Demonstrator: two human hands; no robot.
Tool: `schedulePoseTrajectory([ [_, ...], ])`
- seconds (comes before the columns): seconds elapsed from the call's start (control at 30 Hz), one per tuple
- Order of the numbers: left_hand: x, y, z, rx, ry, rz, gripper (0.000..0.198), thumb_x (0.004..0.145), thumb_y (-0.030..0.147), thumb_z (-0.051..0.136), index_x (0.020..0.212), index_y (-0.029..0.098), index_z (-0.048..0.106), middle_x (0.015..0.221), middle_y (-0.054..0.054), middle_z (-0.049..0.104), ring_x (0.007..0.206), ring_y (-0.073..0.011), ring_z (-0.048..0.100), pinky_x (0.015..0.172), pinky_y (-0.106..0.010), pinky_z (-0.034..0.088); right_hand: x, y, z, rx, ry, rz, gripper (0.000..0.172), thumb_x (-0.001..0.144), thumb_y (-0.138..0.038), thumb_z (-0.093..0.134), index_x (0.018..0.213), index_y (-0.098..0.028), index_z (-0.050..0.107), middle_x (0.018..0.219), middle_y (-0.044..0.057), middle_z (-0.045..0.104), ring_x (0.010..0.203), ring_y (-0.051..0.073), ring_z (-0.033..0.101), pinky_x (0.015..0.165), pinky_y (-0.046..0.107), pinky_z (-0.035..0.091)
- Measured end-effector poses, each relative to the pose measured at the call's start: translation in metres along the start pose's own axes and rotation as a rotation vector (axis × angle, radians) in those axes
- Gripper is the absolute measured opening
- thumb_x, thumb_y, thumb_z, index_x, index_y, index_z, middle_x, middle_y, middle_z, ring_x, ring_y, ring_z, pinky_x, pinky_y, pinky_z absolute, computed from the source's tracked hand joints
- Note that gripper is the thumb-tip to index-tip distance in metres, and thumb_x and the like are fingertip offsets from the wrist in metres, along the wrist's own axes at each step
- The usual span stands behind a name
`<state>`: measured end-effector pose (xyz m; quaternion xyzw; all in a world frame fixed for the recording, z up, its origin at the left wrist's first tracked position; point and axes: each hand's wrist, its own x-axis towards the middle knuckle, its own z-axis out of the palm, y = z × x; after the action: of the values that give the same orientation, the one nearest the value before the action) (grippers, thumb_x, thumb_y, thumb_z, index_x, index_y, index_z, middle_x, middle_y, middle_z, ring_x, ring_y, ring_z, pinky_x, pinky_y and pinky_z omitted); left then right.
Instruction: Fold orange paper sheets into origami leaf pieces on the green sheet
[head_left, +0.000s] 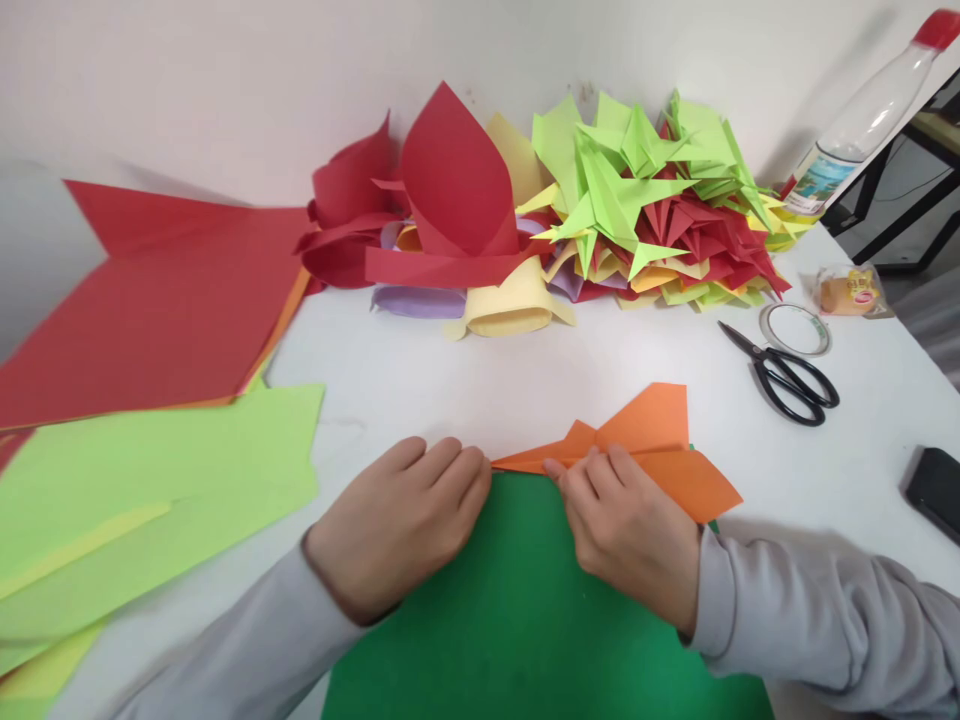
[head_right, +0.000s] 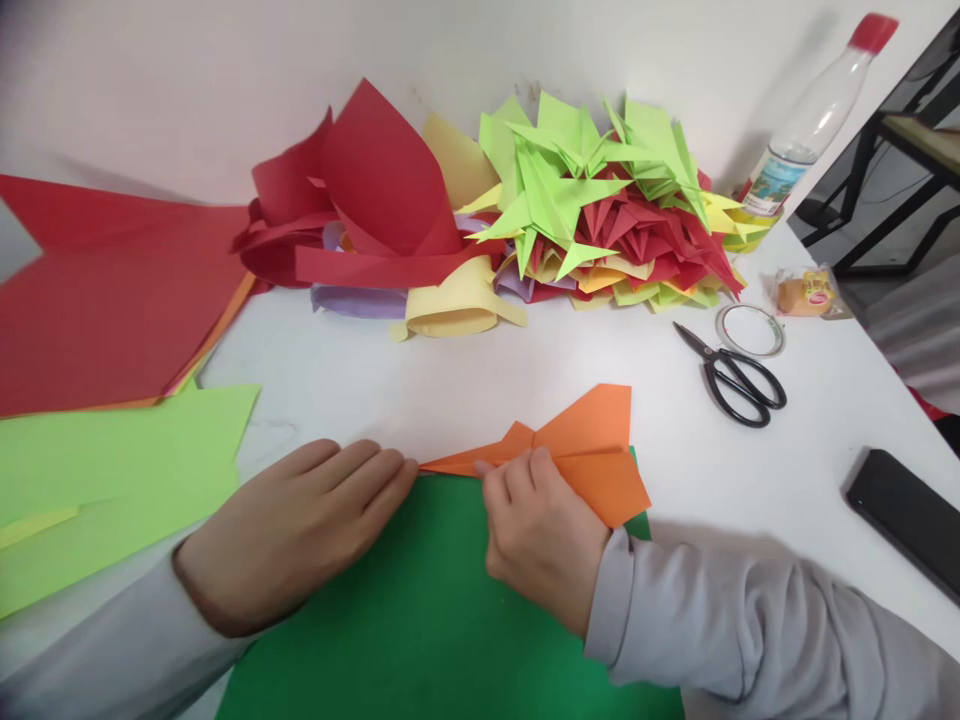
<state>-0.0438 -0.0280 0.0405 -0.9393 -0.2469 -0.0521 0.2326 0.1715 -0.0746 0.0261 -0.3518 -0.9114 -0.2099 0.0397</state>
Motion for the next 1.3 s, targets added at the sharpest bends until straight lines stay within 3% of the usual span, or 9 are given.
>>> schedulePoseTrajectory([
  [0.1, 0.004, -0.001, -0.003, 0.000, 0.012, 0.074, 0.037, 0.085, 0.000, 0.037, 0.063, 0.014, 0.063, 0.061, -0.005, 0.053, 0.055, -0.0186, 0.044, 0.051, -0.033, 0.034, 0.000, 0.000, 0.000, 0.005, -0.013, -0.001, 0.035, 0.091, -0.013, 0.048, 0.123, -0.002, 0.057, 0.092, 0.015, 0.065, 0.081, 0.024, 0.057, 0.073, 0.043, 0.040],
  [0.23, 0.004, 0.000, 0.000, -0.006, 0.099, 0.060, 0.043, 0.086, 0.001, 0.037, 0.052, 0.016, 0.059, 0.057, -0.005, 0.051, 0.053, -0.0182, 0.041, 0.050, -0.034, 0.031, 0.000, 0.000, 0.000, -0.004, -0.019, -0.003, 0.034, 0.091, -0.012, 0.048, 0.123, -0.003, 0.057, 0.091, 0.014, 0.065, 0.079, 0.023, 0.057, 0.073, 0.043, 0.040],
  [0.37, 0.005, 0.011, -0.002, 0.025, 0.083, 0.073, 0.042, 0.083, -0.002, 0.039, 0.051, 0.015, 0.061, 0.058, -0.007, 0.055, 0.052, -0.0182, 0.043, 0.050, -0.033, 0.032, 0.000, -0.001, 0.001, -0.011, -0.003, -0.002, 0.034, 0.091, -0.013, 0.049, 0.122, -0.001, 0.058, 0.089, 0.014, 0.064, 0.079, 0.024, 0.057, 0.074, 0.043, 0.040],
  [0.5, 0.004, 0.033, -0.013, 0.203, -0.001, -0.145, 0.029, 0.079, -0.005, 0.045, 0.071, 0.007, 0.070, 0.066, -0.009, 0.063, 0.054, -0.0191, 0.049, 0.049, -0.034, 0.036, -0.001, -0.001, 0.002, -0.010, -0.027, 0.011, 0.036, 0.091, -0.013, 0.047, 0.124, -0.002, 0.056, 0.090, 0.013, 0.065, 0.079, 0.023, 0.057, 0.078, 0.043, 0.041],
  [0.6, 0.001, 0.054, -0.019, 0.158, -0.064, -0.296, 0.031, 0.083, -0.003, 0.040, 0.098, -0.002, 0.068, 0.082, -0.016, 0.068, 0.073, -0.0259, 0.060, 0.058, -0.036, 0.044, -0.001, 0.000, 0.001, -0.004, -0.016, 0.000, 0.033, 0.090, -0.013, 0.047, 0.120, -0.003, 0.060, 0.089, 0.013, 0.065, 0.079, 0.023, 0.058, 0.078, 0.043, 0.042],
  [0.7, -0.002, 0.072, -0.019, 0.000, 0.081, -0.274, 0.029, 0.089, 0.009, 0.042, 0.102, -0.002, 0.065, 0.107, -0.023, 0.066, 0.098, -0.0321, 0.061, 0.081, -0.042, 0.048, 0.000, 0.000, 0.000, -0.004, -0.002, 0.004, 0.032, 0.090, -0.014, 0.047, 0.116, -0.003, 0.061, 0.092, 0.015, 0.065, 0.082, 0.024, 0.059, 0.077, 0.043, 0.043],
  [0.77, -0.002, 0.081, -0.015, -0.086, 0.087, -0.301, 0.036, 0.092, 0.023, 0.042, 0.106, -0.003, 0.063, 0.115, -0.024, 0.063, 0.111, -0.0357, 0.057, 0.090, -0.044, 0.046, 0.000, -0.001, 0.000, 0.003, 0.001, 0.019, 0.034, 0.090, -0.014, 0.045, 0.118, -0.002, 0.060, 0.094, 0.016, 0.065, 0.084, 0.025, 0.059, 0.078, 0.043, 0.044],
  [1.13, -0.003, 0.108, 0.009, -0.246, 0.065, -0.572, 0.048, 0.092, 0.038, 0.036, 0.115, 0.005, 0.061, 0.130, -0.020, 0.056, 0.133, -0.0404, 0.034, 0.105, -0.054, 0.034, -0.002, 0.001, 0.000, -0.018, 0.018, 0.002, 0.040, 0.087, -0.009, 0.039, 0.120, 0.001, 0.057, 0.094, 0.017, 0.064, 0.086, 0.026, 0.060, 0.079, 0.044, 0.045],
  [1.3, -0.003, 0.109, 0.006, -0.237, 0.059, -0.615, 0.044, 0.090, 0.034, 0.038, 0.115, 0.008, 0.063, 0.129, -0.018, 0.057, 0.131, -0.0397, 0.037, 0.103, -0.054, 0.033, -0.004, 0.001, 0.000, -0.027, 0.024, 0.000, 0.041, 0.087, -0.006, 0.035, 0.123, 0.001, 0.054, 0.096, 0.017, 0.064, 0.088, 0.025, 0.060, 0.081, 0.044, 0.046],
])
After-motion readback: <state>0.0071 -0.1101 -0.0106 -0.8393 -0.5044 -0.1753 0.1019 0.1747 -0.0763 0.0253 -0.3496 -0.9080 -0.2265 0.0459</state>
